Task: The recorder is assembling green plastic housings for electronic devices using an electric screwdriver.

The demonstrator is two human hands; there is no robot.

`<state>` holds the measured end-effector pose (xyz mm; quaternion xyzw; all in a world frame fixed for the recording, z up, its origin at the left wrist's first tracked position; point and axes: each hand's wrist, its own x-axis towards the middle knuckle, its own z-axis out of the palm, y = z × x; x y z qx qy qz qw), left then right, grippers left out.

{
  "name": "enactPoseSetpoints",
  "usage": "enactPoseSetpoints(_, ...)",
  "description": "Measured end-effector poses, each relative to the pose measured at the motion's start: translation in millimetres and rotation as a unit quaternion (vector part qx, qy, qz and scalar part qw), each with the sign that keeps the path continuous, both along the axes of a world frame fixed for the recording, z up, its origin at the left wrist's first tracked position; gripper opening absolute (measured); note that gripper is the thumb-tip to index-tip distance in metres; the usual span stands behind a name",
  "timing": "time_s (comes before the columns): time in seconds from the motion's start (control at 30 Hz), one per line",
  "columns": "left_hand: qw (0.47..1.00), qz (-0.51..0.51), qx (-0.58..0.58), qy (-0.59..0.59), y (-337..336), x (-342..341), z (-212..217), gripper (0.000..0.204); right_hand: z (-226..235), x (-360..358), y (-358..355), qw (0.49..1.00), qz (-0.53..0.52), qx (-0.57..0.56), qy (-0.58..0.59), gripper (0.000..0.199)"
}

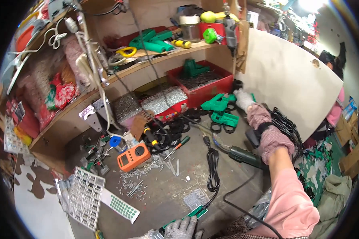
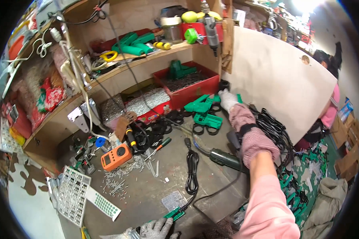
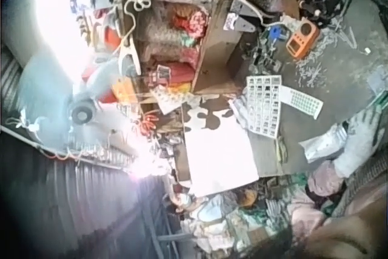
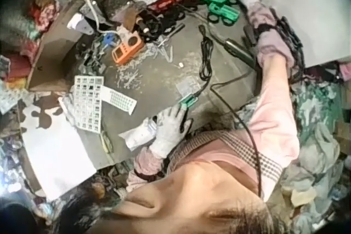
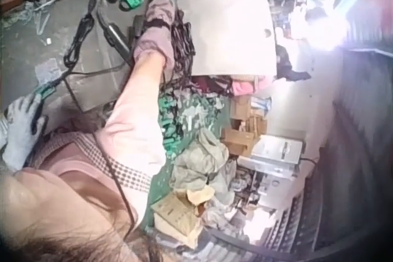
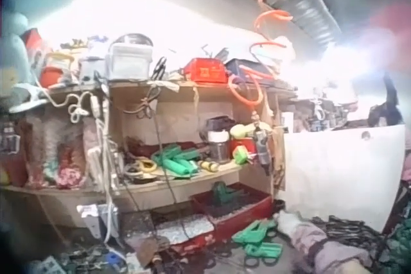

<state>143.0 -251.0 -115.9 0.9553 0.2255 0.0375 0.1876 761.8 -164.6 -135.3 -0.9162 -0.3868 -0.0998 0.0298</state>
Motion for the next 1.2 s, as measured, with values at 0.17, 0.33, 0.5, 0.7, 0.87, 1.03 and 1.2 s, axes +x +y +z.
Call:
enactPoseSetpoints(0.17,0.997,0.032,0.073,0.002,-22,1,-10,0.064,54,-80,-82,0.898,0.100,0.348,0.249,0.034)
enactPoseSetpoints(0.33,0.994,0.025,0.080,0.075,-19,15,-15,0.066,22,-109,-177,0.959,0.073,0.244,0.123,0.038)
enactPoseSetpoints(0.5,0.988,0.035,0.147,0.030,-24,11,-33,0.068,14,-111,-181,0.975,-0.015,0.218,0.029,0.062)
enactPoseSetpoints(0.7,0.994,0.043,0.085,0.053,-22,13,-26,0.065,3,-360,-166,0.498,0.194,0.526,0.661,0.037)
enactPoseSetpoints(0.87,0.994,0.044,0.098,-0.031,-22,6,-32,0.060,12,-432,-148,0.709,0.204,0.321,0.594,0.027)
enactPoseSetpoints(1.03,0.978,0.027,0.205,-0.034,-20,6,-37,0.053,-2,-445,-148,0.769,0.242,0.333,0.489,0.025)
enactPoseSetpoints(1.2,0.982,-0.065,0.039,-0.175,-28,-11,-55,0.027,4,-460,-125,0.830,0.373,0.104,0.402,0.058)
